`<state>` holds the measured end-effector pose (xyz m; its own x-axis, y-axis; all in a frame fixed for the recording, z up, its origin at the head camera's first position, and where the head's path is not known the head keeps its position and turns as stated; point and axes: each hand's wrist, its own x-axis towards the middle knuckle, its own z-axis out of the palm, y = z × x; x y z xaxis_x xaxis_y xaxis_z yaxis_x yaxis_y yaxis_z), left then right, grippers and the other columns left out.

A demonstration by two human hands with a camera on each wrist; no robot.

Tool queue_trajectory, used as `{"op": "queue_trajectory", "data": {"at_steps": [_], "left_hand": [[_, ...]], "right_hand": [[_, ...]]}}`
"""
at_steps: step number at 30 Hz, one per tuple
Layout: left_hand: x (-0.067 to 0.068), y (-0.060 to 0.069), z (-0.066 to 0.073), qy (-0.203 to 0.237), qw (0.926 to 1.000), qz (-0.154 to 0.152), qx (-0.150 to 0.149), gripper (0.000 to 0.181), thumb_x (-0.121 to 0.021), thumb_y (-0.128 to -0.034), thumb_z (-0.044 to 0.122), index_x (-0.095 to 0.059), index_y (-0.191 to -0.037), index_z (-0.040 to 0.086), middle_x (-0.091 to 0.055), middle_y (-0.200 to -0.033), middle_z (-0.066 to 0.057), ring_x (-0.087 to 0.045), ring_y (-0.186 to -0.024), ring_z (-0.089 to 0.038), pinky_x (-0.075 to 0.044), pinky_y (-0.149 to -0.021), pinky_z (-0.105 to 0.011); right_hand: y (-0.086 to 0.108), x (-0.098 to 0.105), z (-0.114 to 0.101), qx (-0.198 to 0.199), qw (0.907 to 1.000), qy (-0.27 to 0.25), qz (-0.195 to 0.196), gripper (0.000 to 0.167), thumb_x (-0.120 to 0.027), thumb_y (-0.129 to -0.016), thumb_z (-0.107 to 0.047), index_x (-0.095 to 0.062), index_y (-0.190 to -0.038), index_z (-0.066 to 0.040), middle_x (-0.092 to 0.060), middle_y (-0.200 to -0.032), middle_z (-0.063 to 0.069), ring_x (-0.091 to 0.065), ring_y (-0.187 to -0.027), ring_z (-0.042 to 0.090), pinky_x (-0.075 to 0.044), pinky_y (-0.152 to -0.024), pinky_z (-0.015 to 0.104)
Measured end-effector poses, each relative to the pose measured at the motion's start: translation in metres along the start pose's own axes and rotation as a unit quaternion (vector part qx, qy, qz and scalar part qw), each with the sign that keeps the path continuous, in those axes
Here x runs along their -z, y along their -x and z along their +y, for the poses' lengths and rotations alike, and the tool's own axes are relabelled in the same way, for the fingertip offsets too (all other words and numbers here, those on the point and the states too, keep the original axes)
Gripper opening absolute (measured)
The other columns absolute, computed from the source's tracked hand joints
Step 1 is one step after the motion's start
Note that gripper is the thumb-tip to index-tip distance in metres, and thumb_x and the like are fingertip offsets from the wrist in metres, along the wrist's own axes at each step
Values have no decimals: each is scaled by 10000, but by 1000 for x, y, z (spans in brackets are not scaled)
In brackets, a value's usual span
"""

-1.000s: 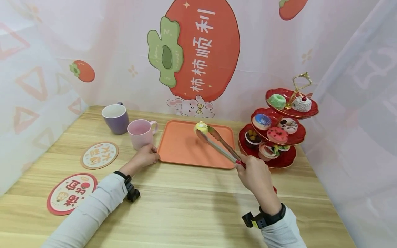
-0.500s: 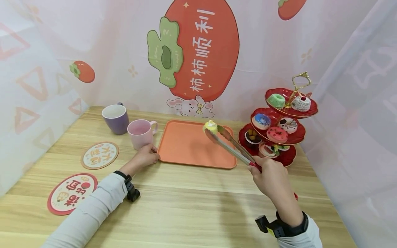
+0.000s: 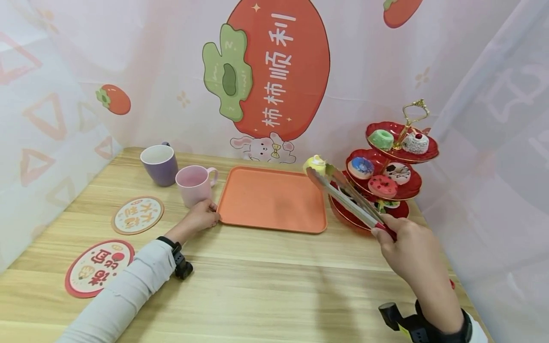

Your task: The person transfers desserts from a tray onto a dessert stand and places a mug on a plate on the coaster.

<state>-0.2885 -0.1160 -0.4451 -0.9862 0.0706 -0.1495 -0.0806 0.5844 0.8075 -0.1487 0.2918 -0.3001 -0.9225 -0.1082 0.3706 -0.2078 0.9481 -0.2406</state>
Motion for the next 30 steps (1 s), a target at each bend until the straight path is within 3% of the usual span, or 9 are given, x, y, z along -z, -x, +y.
{"op": "queue_trajectory", "data": {"at_steps": [5,11,18,21,25,30], "left_hand": [[0,1,0,11,10000,-10,-29,177,-586,-799,41,-491,-936,-17,-548,-806,-113,-528,-725,-229,-422,-634,-307],[-1,0,0,64,10000,-68,-11,184,-582,-807,40,-486,-951,-23,-548,-823,-116,-540,-703,-211,-427,-613,-293],[0,-1,0,14,10000,-18,-11,183,-576,-806,36,-491,-956,-25,-549,-824,-118,-531,-704,-211,-419,-616,-288],[-1,0,1,23,10000,-34,-44,183,-580,-804,35,-494,-952,-27,-549,-826,-117,-532,-709,-213,-423,-618,-287],[-1,0,0,34,10000,-65,-58,176,-578,-805,36,-493,-945,-26,-549,-821,-117,-530,-708,-215,-423,-616,-288],[-1,0,-1,24,10000,-56,-17,158,-575,-809,34,-495,-934,-19,-554,-808,-114,-534,-693,-209,-423,-601,-288]], "right_hand": [[6,14,6,27,9988,312,373,315,-698,-779,-41,-635,-1044,117,-390,-506,-21,-286,-437,132,-212,-392,285],[8,29,13,-220,9963,539,633,275,-694,-793,-60,-641,-1001,113,-494,-536,26,-332,-461,163,-239,-403,294],[11,41,24,-594,9924,662,852,385,-673,-855,-195,-613,-1034,140,-581,-686,265,-421,-487,211,-286,-387,270],[11,44,29,-520,9908,392,1186,365,-668,-859,-154,-606,-1012,172,-573,-762,351,-416,-487,15,-301,-379,175],[12,46,34,-497,9883,-44,1439,297,-671,-837,-37,-598,-1003,198,-554,-770,383,-283,-516,-199,-294,-384,94],[12,50,37,-801,9866,15,1419,311,-648,-854,-32,-579,-1059,191,-545,-756,379,-275,-497,-190,-287,-378,102]]}}
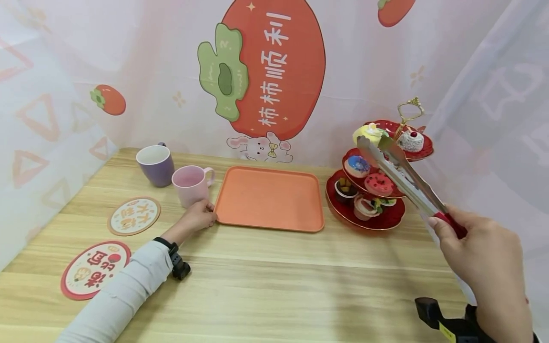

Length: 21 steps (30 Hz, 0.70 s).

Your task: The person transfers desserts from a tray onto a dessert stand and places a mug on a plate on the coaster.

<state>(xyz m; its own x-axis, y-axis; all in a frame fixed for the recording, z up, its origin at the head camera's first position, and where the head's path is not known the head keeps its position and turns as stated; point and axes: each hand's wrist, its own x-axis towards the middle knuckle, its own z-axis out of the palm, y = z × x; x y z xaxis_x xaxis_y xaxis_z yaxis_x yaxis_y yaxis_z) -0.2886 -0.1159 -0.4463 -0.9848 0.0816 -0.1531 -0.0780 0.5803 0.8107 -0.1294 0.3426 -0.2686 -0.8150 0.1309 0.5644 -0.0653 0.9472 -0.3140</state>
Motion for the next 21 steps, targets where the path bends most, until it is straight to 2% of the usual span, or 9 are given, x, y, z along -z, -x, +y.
{"op": "queue_trajectory", "data": {"at_steps": [3,5,8,10,13,15,18,20,21], "left_hand": [[0,0,-1,36,10000,-8,33,153,-575,-807,28,-500,-931,-22,-554,-805,-113,-533,-685,-206,-425,-592,-283],[-1,0,-1,55,10000,-12,38,154,-576,-805,24,-503,-931,-25,-554,-804,-114,-530,-682,-204,-425,-590,-282],[-1,0,-2,93,9999,-25,79,158,-576,-808,24,-499,-938,-23,-552,-813,-116,-531,-681,-200,-428,-589,-279],[-1,0,-1,114,9999,-29,113,162,-574,-810,25,-495,-944,-20,-550,-824,-119,-531,-684,-201,-430,-591,-281],[-1,0,0,105,9999,9,92,164,-578,-805,27,-496,-940,-18,-547,-830,-118,-533,-696,-208,-431,-599,-281],[-1,0,-1,78,10000,35,0,169,-579,-794,24,-497,-932,-27,-544,-826,-123,-531,-708,-222,-431,-604,-287],[-1,-1,-2,30,9999,95,-104,166,-585,-781,19,-500,-915,-29,-538,-812,-119,-522,-727,-237,-425,-618,-290],[-1,-1,-2,33,9999,107,-125,165,-585,-779,17,-501,-913,-29,-540,-807,-119,-523,-728,-238,-423,-620,-293],[-1,-1,-2,42,9999,110,-102,162,-586,-780,17,-501,-913,-24,-541,-806,-116,-527,-724,-234,-424,-619,-291]], "right_hand": [[-1,1,4,-125,9997,-183,44,283,-647,-840,11,-590,-1057,182,-578,-739,314,-280,-503,-185,-282,-378,102],[-2,1,9,-154,9987,-469,107,240,-632,-843,33,-602,-1036,172,-619,-668,63,-299,-503,-161,-288,-382,106],[-4,3,17,-138,9962,-828,242,196,-623,-827,84,-594,-988,192,-446,-659,-308,-325,-503,-131,-296,-387,93],[-5,4,21,-50,9969,-679,393,192,-631,-806,119,-585,-964,218,-516,-640,-230,-301,-521,-166,-287,-406,57],[-7,7,24,-111,9983,-153,555,206,-644,-792,124,-574,-956,228,-613,-706,155,-234,-569,-207,-255,-442,17],[-6,7,28,-347,9982,163,463,204,-622,-826,90,-560,-974,217,-509,-837,394,-192,-595,-191,-233,-450,22],[-8,5,45,-878,9959,231,8,246,-556,-902,5,-506,-1043,200,-477,-887,384,-335,-605,-5,-245,-446,65],[-10,-2,73,-892,9960,59,-20,142,-522,-942,-107,-602,-999,-5,-537,-816,203,-357,-605,33,-265,-444,75],[-11,-4,81,-924,9957,-37,-66,128,-525,-940,-103,-594,-994,-9,-528,-812,197,-394,-621,117,-266,-442,88]]}}
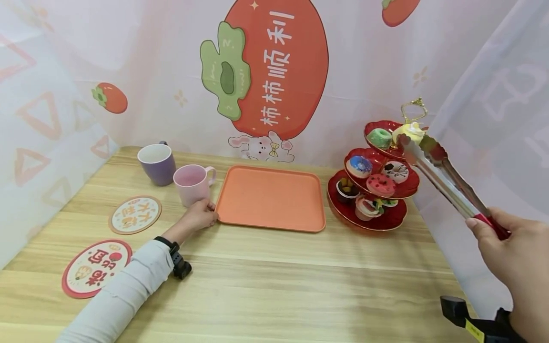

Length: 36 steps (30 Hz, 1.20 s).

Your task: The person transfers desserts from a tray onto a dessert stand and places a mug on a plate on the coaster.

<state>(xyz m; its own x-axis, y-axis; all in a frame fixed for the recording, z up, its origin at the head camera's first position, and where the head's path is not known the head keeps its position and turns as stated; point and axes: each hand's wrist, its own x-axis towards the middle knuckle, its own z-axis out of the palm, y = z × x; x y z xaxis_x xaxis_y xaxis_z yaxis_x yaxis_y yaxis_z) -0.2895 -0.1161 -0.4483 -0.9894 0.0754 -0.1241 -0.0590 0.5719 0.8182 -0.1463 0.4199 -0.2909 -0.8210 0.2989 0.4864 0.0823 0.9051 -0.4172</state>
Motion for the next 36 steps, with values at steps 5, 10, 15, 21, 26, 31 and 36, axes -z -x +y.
{"op": "queue_trajectory", "data": {"at_steps": [5,10,15,21,26,31,36], "left_hand": [[0,0,0,74,9999,-61,59,154,-575,-796,18,-501,-924,-24,-557,-803,-116,-548,-684,-209,-430,-591,-287],[1,1,0,59,9999,-65,82,154,-574,-794,13,-502,-924,-24,-554,-805,-116,-539,-686,-208,-427,-596,-285],[0,0,2,39,9998,-82,192,142,-572,-804,17,-505,-923,-20,-552,-826,-116,-534,-700,-207,-429,-600,-281],[0,0,2,87,9996,-125,240,153,-567,-810,15,-490,-938,-21,-549,-837,-124,-537,-704,-207,-429,-596,-278],[1,1,4,86,9995,-125,271,164,-578,-814,26,-489,-943,-20,-547,-852,-131,-535,-716,-217,-430,-602,-281],[1,2,5,80,9994,-122,318,172,-586,-816,37,-491,-949,-17,-547,-862,-131,-534,-720,-219,-431,-605,-282],[1,1,4,94,9992,-133,360,165,-587,-817,37,-493,-943,-13,-548,-848,-125,-535,-712,-215,-429,-600,-278]], "right_hand": [[-5,0,10,205,9998,33,12,82,-535,-935,-89,-579,-910,-25,-489,-733,150,-366,-607,143,-256,-431,138],[5,11,-25,252,9989,366,-149,174,-511,-919,22,-465,-941,189,-445,-749,309,-308,-588,71,-251,-427,142],[-8,-5,23,19,9995,284,-96,114,-515,-950,-177,-571,-951,-79,-490,-740,78,-368,-622,136,-322,-399,209],[-12,-8,37,-90,9989,423,-207,132,-510,-950,-244,-566,-997,-134,-476,-784,99,-408,-691,242,-330,-409,249],[-1,5,-4,-127,9980,539,-315,214,-479,-960,-189,-531,-1003,15,-458,-826,201,-403,-695,297,-322,-421,160],[4,11,-33,-475,9967,419,-509,300,-488,-945,-39,-407,-1110,198,-410,-916,340,-369,-725,393,-259,-438,108],[5,11,-41,-697,9957,361,-491,334,-478,-949,-31,-375,-1159,207,-392,-982,367,-363,-787,437,-213,-470,113]]}}
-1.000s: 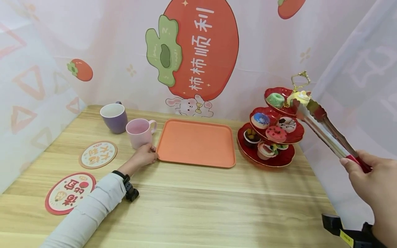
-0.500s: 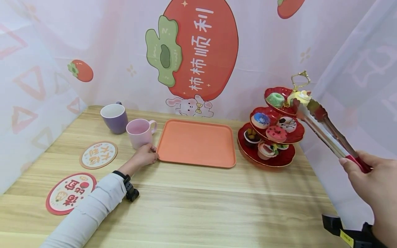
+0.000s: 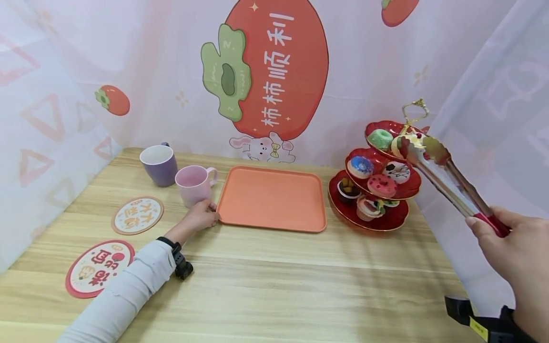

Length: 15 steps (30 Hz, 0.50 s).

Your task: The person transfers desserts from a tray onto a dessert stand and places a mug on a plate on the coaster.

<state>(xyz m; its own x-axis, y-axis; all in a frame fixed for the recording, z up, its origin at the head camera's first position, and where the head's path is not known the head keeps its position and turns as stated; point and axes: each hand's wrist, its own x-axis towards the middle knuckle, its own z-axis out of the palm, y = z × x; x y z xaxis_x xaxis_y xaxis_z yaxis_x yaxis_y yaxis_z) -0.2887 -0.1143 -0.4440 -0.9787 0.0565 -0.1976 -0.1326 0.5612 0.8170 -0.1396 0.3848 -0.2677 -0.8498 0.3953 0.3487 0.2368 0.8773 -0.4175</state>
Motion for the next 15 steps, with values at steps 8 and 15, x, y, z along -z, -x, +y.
{"op": "queue_trajectory", "data": {"at_steps": [8,15], "left_hand": [[0,0,-1,-20,9999,64,-121,148,-579,-813,27,-499,-929,-19,-555,-822,-121,-536,-692,-207,-425,-587,-278],[-1,0,-3,4,9999,62,-130,163,-578,-817,33,-496,-946,-24,-550,-835,-122,-532,-701,-209,-428,-597,-281]], "right_hand": [[-4,-3,-5,775,9941,60,753,278,-581,-862,78,-489,-1077,227,-453,-980,407,-412,-771,489,-162,-509,59],[-25,-12,27,1357,9860,303,923,197,-585,-840,117,-530,-1013,194,-469,-910,386,-401,-704,467,-215,-510,68]]}}
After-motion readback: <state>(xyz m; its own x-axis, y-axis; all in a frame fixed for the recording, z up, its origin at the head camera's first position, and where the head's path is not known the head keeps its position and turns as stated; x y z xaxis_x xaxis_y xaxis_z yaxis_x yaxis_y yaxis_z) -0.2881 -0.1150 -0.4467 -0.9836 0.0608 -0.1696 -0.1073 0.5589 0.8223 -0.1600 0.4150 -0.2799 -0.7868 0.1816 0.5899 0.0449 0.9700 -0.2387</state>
